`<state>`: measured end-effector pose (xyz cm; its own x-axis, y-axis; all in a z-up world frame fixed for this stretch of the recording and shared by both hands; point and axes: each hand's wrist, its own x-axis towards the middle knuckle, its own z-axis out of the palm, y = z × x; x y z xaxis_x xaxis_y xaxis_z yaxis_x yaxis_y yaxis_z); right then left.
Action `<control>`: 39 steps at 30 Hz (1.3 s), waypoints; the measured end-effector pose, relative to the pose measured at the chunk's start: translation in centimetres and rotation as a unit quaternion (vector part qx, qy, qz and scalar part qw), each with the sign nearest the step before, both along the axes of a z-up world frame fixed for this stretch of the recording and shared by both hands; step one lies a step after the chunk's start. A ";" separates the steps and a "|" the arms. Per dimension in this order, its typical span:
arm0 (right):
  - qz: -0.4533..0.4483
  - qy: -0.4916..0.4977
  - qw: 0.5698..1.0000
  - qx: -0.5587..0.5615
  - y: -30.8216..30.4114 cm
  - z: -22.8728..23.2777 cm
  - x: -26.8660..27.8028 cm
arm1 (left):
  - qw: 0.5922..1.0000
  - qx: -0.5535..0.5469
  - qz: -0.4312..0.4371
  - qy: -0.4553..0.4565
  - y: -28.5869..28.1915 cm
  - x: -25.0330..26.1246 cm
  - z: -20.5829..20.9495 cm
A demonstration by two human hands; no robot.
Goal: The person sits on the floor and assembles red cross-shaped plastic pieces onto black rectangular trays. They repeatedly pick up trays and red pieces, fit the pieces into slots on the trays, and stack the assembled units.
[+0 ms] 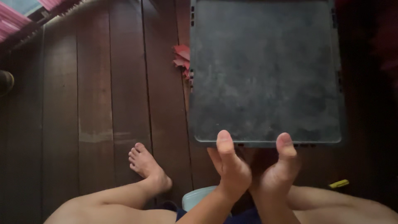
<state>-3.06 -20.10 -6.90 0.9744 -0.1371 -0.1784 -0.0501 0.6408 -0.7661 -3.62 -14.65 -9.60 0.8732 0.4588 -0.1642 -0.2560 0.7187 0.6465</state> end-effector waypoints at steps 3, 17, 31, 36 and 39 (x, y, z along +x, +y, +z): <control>0.016 0.043 0.999 0.023 0.0 0.7 0.1 | 1.000 0.018 -0.012 -0.009 0.7 0.2 0.0; -0.044 0.033 0.985 0.166 -2.0 -1.2 0.8 | 0.998 0.057 0.021 -0.002 2.3 0.6 -0.5; -0.035 -0.112 0.993 0.002 -11.5 -6.6 4.5 | 0.944 0.083 -0.315 0.046 19.8 10.6 0.0; 0.046 -0.148 0.988 0.020 -9.5 -6.1 2.6 | 0.948 0.256 -0.191 -0.001 17.7 14.7 2.7; 0.096 -0.171 0.980 -0.011 -8.0 -4.9 2.3 | 0.939 0.321 -0.117 -0.039 17.3 14.0 2.2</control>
